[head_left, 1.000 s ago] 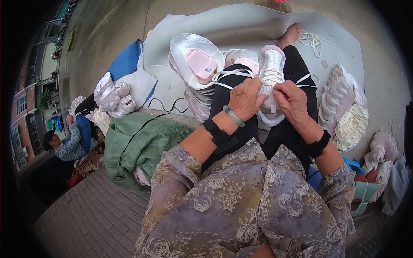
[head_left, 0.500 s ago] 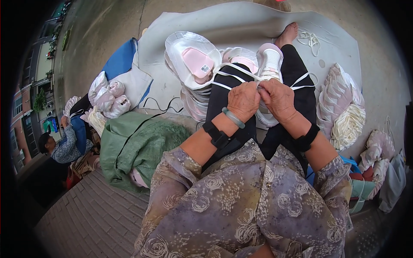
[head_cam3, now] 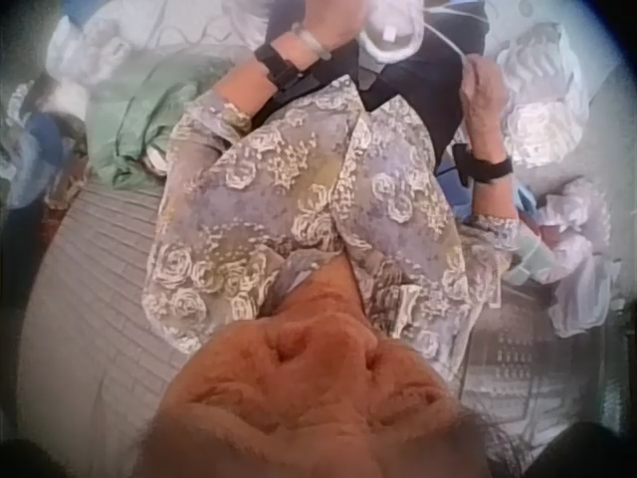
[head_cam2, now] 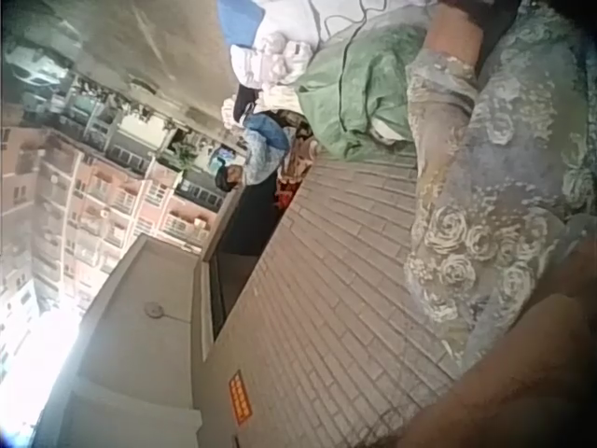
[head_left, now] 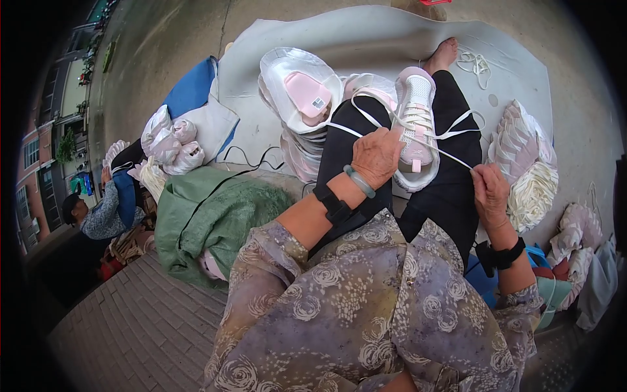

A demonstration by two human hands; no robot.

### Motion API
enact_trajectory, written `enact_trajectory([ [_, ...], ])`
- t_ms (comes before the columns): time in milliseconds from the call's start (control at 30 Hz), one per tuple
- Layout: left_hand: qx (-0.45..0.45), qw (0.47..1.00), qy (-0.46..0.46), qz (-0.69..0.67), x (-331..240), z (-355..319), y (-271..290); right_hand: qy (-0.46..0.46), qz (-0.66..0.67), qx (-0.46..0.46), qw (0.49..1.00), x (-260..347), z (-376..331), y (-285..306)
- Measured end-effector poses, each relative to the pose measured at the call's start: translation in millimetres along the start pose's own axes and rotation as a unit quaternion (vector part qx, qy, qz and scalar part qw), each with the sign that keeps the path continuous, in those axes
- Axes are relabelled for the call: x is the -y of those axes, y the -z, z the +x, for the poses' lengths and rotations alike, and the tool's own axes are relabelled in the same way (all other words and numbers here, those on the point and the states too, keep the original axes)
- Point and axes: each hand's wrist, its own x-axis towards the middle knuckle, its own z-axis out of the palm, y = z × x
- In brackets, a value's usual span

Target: Lacing a pair of pink and white sneakers.

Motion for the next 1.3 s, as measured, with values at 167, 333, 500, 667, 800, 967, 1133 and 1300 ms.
enact_trajectory([
  [167,-0.049,0.998,-0.025,-0.027,5.9,5.9,10.1,-0.068,0.004,-0.059,0.996,-45.9,-46.2,47.2],
  [333,-0.083,0.991,-0.021,0.101,28.4,32.8,16.3,-0.118,0.058,0.052,0.99,-54.7,-42.7,35.0],
  [500,0.14,0.984,0.087,0.064,56.9,66.7,3.1,-0.014,-0.181,0.098,0.978,-38.1,-9.3,27.2],
  [667,0.13,0.975,0.13,-0.125,62.8,71.7,3.0,0.059,-0.168,0.089,0.98,-12.4,21.4,10.3],
  [800,0.169,0.862,0.152,-0.454,57.1,66.2,38.8,0.157,-0.054,0.104,0.981,5.4,35.8,-15.9],
  [967,0.226,0.853,0.175,-0.437,42.8,57.3,57.6,0.147,-0.087,0.143,0.975,13.1,34.9,-32.2],
  [1133,0.151,0.842,0.149,-0.495,33.0,57.4,40.0,0.104,-0.084,0.139,0.981,11.0,28.1,-29.7],
  [1300,0.141,0.927,0.133,-0.321,25.8,62.4,31.0,0.095,-0.043,0.126,0.987,9.8,26.4,-30.2],
])
